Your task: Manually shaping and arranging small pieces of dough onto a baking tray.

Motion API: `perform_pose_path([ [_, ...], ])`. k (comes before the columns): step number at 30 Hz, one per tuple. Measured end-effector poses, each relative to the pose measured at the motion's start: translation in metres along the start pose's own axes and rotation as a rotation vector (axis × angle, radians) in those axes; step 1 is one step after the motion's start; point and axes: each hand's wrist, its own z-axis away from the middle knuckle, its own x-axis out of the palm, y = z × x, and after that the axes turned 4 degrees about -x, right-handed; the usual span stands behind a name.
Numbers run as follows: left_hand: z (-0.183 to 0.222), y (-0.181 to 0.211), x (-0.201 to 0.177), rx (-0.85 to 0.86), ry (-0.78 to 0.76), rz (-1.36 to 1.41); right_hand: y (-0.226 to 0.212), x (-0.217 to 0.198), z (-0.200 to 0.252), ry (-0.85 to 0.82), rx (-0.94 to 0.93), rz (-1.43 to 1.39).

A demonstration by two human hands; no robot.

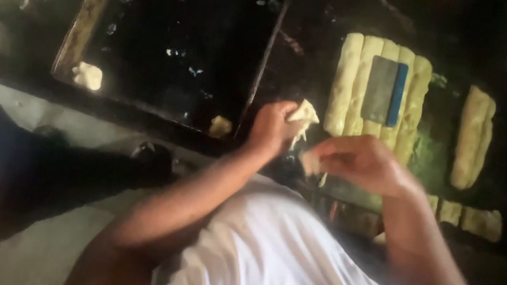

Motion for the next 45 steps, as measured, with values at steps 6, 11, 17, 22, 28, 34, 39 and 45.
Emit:
perform_pose_path([
  [6, 0.032, 0.078, -0.034, -0.002, -0.306, 0.087, 0.023, 0.021, -0.019, 0.616, 0.111, -0.022],
  [11, 0.033, 0.079, -0.028, 0.017, -0.3, 0.004, 0.057, 0.022, -0.018, 0.424, 0.057, -0.444],
  [17, 0.033, 0.082, -0.027, -0.304, -0.287, 0.344, 0.023, 0.057, 0.008, 0.876, -0.573, 0.547],
  [22, 0.039, 0.108, -0.022, -0.297, -0.348, 0.179, 0.038, 0.045, 0.022, 0.823, -0.6, 0.557],
  [28, 0.052, 0.127, -0.012, 0.04, -0.321, 0.051, 0.076, 0.024, 0.027, 0.643, -0.413, -0.514],
  [34, 0.064, 0.109, -0.004, 0.096, -0.308, 0.045, 0.058, 0.003, 0.03, 0.237, -0.245, -1.062],
  [39, 0.075, 0.109, 0.015, -0.053, -0.281, -0.028, 0.037, -0.009, 0.034, 0.441, 0.057, -0.455],
  [45, 0.077, 0.102, 0.012, -0.151, -0.26, 0.292, 0.036, 0.031, 0.045, 0.837, -0.648, 0.575],
])
